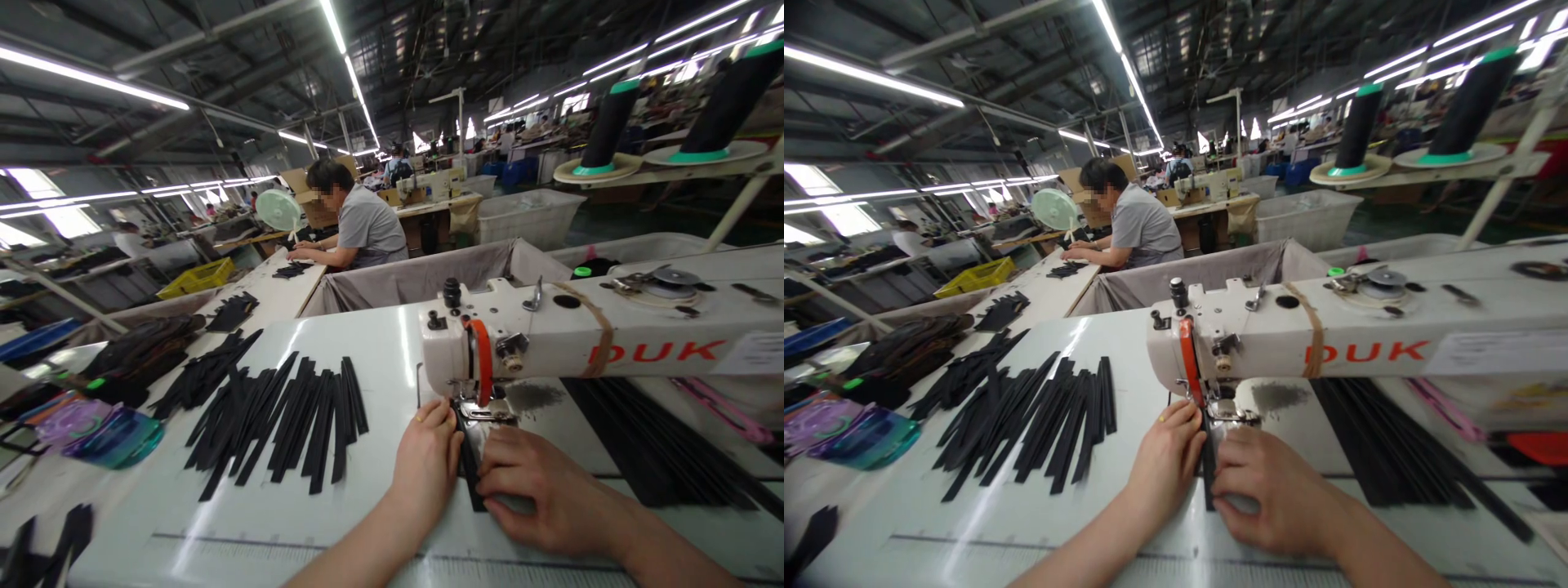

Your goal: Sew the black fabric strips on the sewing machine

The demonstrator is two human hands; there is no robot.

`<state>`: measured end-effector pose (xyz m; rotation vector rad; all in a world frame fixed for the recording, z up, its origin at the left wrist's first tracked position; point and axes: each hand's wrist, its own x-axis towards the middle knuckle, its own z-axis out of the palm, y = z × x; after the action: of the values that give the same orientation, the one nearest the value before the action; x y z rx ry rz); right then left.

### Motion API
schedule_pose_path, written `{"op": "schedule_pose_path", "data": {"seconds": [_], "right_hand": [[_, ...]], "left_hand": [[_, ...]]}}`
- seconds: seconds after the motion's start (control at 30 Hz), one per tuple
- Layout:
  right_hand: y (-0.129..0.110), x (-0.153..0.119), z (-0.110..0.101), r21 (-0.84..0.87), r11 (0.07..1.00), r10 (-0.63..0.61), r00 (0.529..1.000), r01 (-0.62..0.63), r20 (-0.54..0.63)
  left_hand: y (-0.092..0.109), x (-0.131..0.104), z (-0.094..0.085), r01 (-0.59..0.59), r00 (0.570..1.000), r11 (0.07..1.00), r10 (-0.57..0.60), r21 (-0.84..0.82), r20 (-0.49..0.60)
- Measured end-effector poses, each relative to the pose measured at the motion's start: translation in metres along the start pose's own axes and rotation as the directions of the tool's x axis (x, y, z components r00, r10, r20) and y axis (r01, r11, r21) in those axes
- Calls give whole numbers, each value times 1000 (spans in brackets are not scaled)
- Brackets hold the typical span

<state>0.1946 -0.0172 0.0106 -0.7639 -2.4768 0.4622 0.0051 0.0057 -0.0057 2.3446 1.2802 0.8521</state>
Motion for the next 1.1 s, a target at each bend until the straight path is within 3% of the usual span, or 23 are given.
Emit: {"op": "schedule_pose_path", "data": {"seconds": [0.23, 0.6, 0.77, 1.1], "right_hand": [[7, 2, 2, -41, 998, 51, 997, -54, -56], [22, 4, 15, -245, 964, 72, 990, -100, -120], [23, 5, 19, -341, 935, 42, 983, -101, -176], [23, 3, 21, -384, 919, 35, 989, -88, -141]], "left_hand": [[2, 0, 0, 17, 1000, 1000, -17, 11, 14], [-2, -1, 3, -4, 1000, 1000, 5, 14, -18], [2, -4, 3, 74, 997, 987, -73, 141, -8], [3, -2, 3, 81, 996, 991, -77, 108, -38]]}}
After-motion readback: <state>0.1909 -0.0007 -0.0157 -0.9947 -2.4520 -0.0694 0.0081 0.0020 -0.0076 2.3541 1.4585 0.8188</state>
